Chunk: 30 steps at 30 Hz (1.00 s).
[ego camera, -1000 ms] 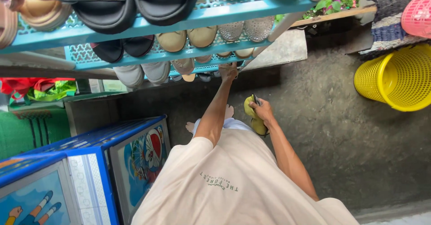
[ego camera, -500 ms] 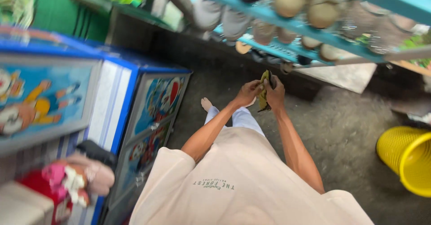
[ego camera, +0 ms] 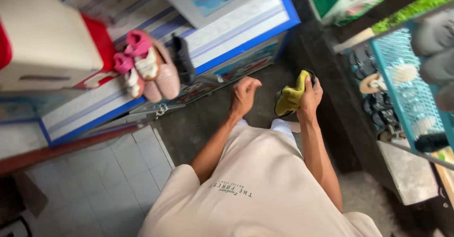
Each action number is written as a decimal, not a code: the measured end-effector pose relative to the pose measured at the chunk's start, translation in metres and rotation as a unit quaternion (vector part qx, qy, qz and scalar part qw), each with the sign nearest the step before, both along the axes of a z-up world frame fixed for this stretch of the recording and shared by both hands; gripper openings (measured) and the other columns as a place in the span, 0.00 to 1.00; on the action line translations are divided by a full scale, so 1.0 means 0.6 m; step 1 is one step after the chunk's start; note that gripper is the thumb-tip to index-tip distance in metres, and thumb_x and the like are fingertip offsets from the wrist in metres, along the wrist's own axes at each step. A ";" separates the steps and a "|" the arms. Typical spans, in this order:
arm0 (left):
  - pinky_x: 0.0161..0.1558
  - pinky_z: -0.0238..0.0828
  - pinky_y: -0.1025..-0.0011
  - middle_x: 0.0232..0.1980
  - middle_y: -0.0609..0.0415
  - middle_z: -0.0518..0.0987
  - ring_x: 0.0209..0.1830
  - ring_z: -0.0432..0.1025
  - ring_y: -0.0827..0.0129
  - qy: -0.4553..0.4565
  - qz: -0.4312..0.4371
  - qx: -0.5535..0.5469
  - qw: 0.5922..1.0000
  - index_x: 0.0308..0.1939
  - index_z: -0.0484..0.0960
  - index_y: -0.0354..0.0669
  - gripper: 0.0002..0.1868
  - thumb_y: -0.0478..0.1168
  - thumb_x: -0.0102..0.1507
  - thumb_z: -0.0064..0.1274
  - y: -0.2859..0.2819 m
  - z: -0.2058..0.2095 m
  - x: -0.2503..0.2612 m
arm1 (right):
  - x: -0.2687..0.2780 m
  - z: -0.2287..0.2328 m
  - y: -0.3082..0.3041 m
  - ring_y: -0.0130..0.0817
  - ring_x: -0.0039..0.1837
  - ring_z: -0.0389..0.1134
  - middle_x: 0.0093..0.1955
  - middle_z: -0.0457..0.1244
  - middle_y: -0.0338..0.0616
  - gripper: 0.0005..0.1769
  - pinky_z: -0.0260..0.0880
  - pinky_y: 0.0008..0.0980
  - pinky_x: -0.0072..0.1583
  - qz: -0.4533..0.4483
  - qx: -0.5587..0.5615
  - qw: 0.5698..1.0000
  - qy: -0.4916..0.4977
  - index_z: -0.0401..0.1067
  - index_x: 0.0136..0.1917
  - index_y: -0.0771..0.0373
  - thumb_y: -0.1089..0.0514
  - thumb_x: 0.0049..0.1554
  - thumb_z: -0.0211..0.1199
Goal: Cleaning several pairs of shoes one by one using a yellow cloth.
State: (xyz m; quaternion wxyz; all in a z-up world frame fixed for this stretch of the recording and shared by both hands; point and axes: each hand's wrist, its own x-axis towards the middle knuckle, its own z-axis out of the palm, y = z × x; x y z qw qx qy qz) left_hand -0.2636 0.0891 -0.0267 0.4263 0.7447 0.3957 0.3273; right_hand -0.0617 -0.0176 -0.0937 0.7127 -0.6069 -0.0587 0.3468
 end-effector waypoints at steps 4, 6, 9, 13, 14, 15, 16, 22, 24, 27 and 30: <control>0.53 0.73 0.61 0.52 0.47 0.80 0.53 0.76 0.52 0.047 0.122 0.108 0.986 0.55 0.81 0.40 0.10 0.33 0.71 0.46 0.103 0.094 -0.153 | -0.120 0.100 0.088 0.21 0.48 0.64 0.49 0.65 0.33 0.12 0.66 0.25 0.52 0.085 0.018 0.996 0.024 0.73 0.60 0.66 0.56 0.69 0.57; 0.60 0.66 0.55 0.58 0.45 0.74 0.59 0.70 0.49 0.161 0.193 0.216 0.943 0.59 0.78 0.36 0.16 0.38 0.68 0.54 0.164 0.082 -0.212 | -0.177 0.126 0.123 0.21 0.48 0.65 0.48 0.66 0.33 0.12 0.68 0.25 0.51 0.145 0.035 0.988 0.028 0.72 0.59 0.65 0.56 0.68 0.57; 0.59 0.60 0.50 0.57 0.41 0.73 0.59 0.66 0.46 0.267 0.215 0.253 0.905 0.59 0.79 0.31 0.26 0.43 0.60 0.60 0.247 0.106 -0.225 | -0.242 0.124 0.141 0.21 0.47 0.65 0.48 0.66 0.33 0.11 0.68 0.25 0.50 0.185 0.041 0.981 0.031 0.72 0.57 0.65 0.56 0.67 0.58; 0.56 0.59 0.48 0.54 0.39 0.73 0.59 0.64 0.43 0.367 0.196 0.226 0.881 0.48 0.81 0.30 0.26 0.48 0.54 0.64 0.321 0.060 -0.237 | -0.285 0.118 0.147 0.21 0.47 0.65 0.47 0.66 0.33 0.10 0.68 0.25 0.50 0.199 0.041 0.979 0.032 0.73 0.57 0.65 0.56 0.67 0.61; 0.57 0.60 0.49 0.55 0.40 0.73 0.60 0.64 0.44 0.385 0.170 0.207 0.883 0.45 0.82 0.31 0.22 0.47 0.56 0.63 0.323 0.052 -0.240 | -0.288 0.116 0.139 0.21 0.48 0.65 0.47 0.66 0.33 0.11 0.68 0.24 0.51 0.210 0.040 0.976 0.032 0.73 0.57 0.65 0.56 0.67 0.61; 0.59 0.60 0.50 0.56 0.40 0.73 0.60 0.64 0.45 0.403 0.143 0.187 0.884 0.41 0.83 0.33 0.19 0.47 0.58 0.63 0.324 0.044 -0.239 | -0.289 0.113 0.130 0.20 0.48 0.65 0.48 0.66 0.33 0.11 0.67 0.24 0.52 0.220 0.039 0.974 0.032 0.73 0.57 0.65 0.55 0.66 0.62; 0.59 0.60 0.50 0.56 0.40 0.73 0.60 0.64 0.45 0.400 0.136 0.187 0.887 0.41 0.83 0.33 0.19 0.47 0.58 0.63 0.315 0.047 -0.238 | -0.287 0.121 0.124 0.20 0.48 0.65 0.48 0.66 0.33 0.11 0.67 0.24 0.52 0.213 0.035 0.976 0.030 0.73 0.57 0.65 0.55 0.66 0.62; 0.49 0.63 0.49 0.41 0.40 0.77 0.48 0.69 0.43 0.235 0.076 0.182 0.952 0.39 0.78 0.35 0.15 0.46 0.66 0.58 0.195 0.141 -0.189 | -0.279 0.207 0.103 0.20 0.54 0.65 0.54 0.65 0.32 0.17 0.67 0.23 0.57 0.239 0.046 0.969 0.034 0.71 0.65 0.60 0.56 0.64 0.63; 0.42 0.62 0.47 0.33 0.35 0.74 0.39 0.69 0.39 0.165 0.036 0.090 0.982 0.36 0.75 0.34 0.18 0.48 0.68 0.56 0.142 0.147 -0.158 | -0.275 0.252 0.095 0.25 0.61 0.67 0.61 0.66 0.37 0.18 0.67 0.27 0.64 0.185 0.099 0.977 -0.025 0.69 0.68 0.61 0.59 0.65 0.60; 0.37 0.60 0.46 0.33 0.33 0.73 0.37 0.69 0.36 0.061 -0.027 0.090 0.994 0.37 0.73 0.35 0.17 0.47 0.70 0.53 0.096 0.096 -0.100 | -0.234 0.310 0.082 0.36 0.68 0.66 0.68 0.65 0.45 0.18 0.64 0.32 0.72 0.142 0.111 0.946 -0.270 0.68 0.72 0.64 0.65 0.69 0.55; 0.36 0.61 0.48 0.35 0.34 0.73 0.37 0.68 0.36 -0.033 -0.074 0.115 0.990 0.42 0.74 0.35 0.13 0.44 0.73 0.49 0.037 0.112 -0.056 | -0.210 0.343 0.065 0.55 0.72 0.63 0.71 0.62 0.58 0.21 0.60 0.40 0.75 0.183 0.075 0.837 -0.511 0.66 0.73 0.68 0.68 0.68 0.52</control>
